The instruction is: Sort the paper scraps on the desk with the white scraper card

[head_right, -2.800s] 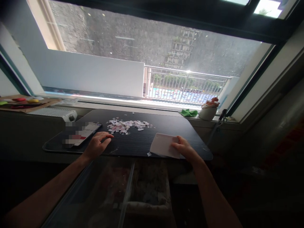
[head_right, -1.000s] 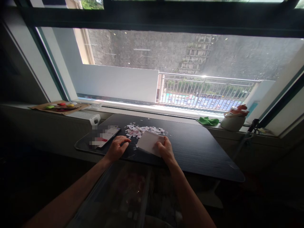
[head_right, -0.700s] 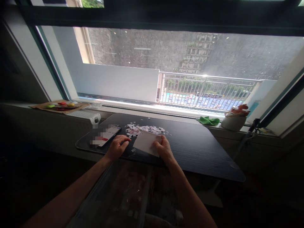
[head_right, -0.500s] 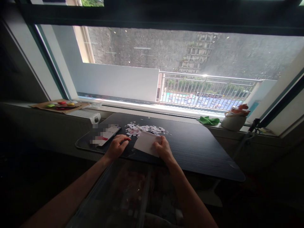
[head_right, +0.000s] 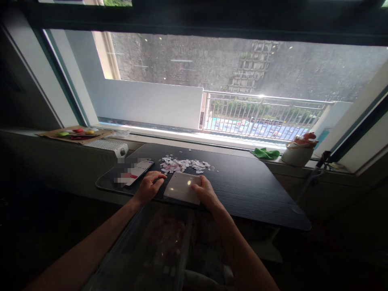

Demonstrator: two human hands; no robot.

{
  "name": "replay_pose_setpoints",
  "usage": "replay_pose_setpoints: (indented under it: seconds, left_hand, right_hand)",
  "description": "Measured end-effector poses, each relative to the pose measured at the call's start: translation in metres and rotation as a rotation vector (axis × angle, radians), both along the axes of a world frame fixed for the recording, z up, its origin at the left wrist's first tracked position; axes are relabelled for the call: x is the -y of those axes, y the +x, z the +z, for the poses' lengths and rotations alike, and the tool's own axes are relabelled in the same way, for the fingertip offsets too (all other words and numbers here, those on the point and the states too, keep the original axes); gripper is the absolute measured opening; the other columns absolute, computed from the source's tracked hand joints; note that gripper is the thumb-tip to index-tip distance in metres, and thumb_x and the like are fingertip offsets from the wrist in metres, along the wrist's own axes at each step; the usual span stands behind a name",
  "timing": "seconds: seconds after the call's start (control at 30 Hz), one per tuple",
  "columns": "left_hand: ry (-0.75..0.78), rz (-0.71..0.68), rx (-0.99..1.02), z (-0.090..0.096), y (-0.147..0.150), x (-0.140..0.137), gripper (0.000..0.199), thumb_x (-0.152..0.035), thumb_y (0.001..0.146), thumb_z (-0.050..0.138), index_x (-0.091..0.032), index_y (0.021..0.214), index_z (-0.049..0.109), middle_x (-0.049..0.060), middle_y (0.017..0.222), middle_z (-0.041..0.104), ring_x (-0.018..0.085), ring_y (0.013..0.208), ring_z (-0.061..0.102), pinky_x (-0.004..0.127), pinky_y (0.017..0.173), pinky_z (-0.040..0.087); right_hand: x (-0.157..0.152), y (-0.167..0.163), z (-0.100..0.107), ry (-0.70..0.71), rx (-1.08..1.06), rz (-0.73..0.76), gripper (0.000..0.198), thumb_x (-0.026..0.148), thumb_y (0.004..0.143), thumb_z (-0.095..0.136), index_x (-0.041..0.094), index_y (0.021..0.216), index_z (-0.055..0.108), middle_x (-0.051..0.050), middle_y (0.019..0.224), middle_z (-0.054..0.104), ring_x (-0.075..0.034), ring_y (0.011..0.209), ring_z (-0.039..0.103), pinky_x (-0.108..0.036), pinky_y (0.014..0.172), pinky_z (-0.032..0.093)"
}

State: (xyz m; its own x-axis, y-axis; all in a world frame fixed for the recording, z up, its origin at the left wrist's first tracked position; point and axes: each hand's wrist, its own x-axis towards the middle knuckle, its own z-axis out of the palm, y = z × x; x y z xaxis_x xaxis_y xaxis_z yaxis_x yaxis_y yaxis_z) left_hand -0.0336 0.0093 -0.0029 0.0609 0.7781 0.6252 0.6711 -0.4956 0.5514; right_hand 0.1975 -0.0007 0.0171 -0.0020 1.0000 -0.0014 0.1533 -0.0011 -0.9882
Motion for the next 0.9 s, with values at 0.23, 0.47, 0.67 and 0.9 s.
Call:
replay_pose_setpoints:
  seconds: [0.23,0.47,0.67,0.9]
  left_hand:
    - [-0.009,-0.002,0.005,0.0,0.0,0.0,0.023,-0.024,0.08,0.046,-0.021,0.079,0.069,0.004,0.086,0.072,0.022,0.093,0.062,0.038,0.092,0.047]
    - [-0.001,0.002,0.008,-0.001,0.001,-0.001,0.02,-0.023,0.079,0.048,-0.022,0.078,0.068,0.003,0.085,0.072,0.022,0.094,0.062,0.039,0.092,0.047]
    - [0.009,0.002,-0.005,0.0,0.0,0.0,0.021,-0.024,0.079,0.048,-0.021,0.079,0.069,0.005,0.086,0.071,0.023,0.093,0.062,0.039,0.09,0.048]
    - [0.009,0.001,0.002,-0.002,0.001,-0.001,0.021,-0.023,0.08,0.048,-0.021,0.079,0.069,0.004,0.086,0.071,0.022,0.094,0.062,0.037,0.09,0.047]
  right_hand:
    - [0.017,0.009,0.011,0.067,0.034,0.104,0.03,0.029,0.062,0.064,0.02,0.09,0.059,0.0,0.075,0.067,-0.019,0.066,0.065,-0.03,0.057,0.054]
    - [0.005,0.035,0.027,0.226,0.19,-0.168,0.036,0.032,0.076,0.057,0.022,0.11,0.048,-0.002,0.083,0.069,-0.021,0.071,0.07,-0.035,0.065,0.055]
    - [-0.019,0.004,0.027,0.325,0.377,-0.181,0.029,0.025,0.084,0.049,0.023,0.113,0.049,-0.005,0.086,0.072,-0.022,0.081,0.07,-0.037,0.073,0.051]
    - [0.007,0.02,0.045,0.331,0.615,-0.218,0.033,0.022,0.082,0.05,0.021,0.115,0.053,-0.007,0.084,0.072,-0.026,0.076,0.068,-0.038,0.073,0.047]
